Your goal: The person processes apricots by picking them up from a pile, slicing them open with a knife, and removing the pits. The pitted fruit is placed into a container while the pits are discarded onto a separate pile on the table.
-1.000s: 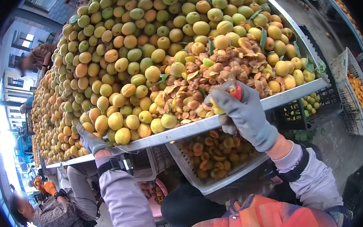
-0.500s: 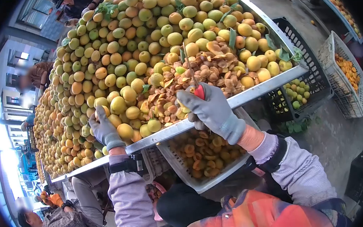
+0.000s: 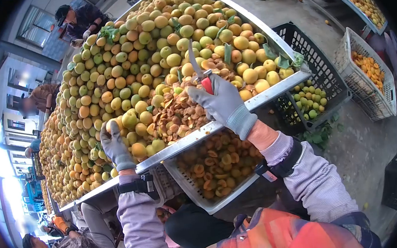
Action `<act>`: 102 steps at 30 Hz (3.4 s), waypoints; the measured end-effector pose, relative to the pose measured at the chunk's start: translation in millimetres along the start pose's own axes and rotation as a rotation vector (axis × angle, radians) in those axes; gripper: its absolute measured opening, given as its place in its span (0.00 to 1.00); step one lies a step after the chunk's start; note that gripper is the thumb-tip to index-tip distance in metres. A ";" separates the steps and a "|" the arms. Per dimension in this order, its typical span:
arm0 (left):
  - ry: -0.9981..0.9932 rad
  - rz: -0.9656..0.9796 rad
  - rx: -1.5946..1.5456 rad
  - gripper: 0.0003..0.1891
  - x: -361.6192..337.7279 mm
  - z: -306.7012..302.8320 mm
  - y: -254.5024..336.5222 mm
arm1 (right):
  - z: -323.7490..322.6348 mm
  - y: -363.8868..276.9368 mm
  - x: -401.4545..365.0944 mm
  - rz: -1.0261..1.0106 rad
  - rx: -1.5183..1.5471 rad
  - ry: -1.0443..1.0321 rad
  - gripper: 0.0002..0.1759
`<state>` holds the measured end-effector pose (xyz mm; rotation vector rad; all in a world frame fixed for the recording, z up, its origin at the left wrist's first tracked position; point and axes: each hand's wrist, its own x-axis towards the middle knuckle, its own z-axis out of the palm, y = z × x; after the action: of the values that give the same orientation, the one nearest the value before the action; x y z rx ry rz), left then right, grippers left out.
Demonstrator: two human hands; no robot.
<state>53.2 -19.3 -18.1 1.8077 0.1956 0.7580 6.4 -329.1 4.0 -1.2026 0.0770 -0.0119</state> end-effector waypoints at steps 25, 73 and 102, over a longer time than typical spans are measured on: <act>-0.635 -0.552 -1.243 0.29 -148.6 37.6 105.3 | -23.4 -26.7 -65.3 0.026 -0.634 -0.449 0.12; -0.708 -0.739 -1.157 0.38 -171.8 47.3 104.6 | -26.7 -28.5 -71.8 0.540 0.289 -0.905 0.31; -0.698 -0.665 -0.992 0.38 -170.6 49.7 105.7 | -19.0 -19.0 -83.2 0.555 0.023 -0.601 0.34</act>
<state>-75.2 -180.4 -0.3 0.8568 -0.0547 -0.2708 -77.2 -349.5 19.4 -1.0857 -0.1194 0.8272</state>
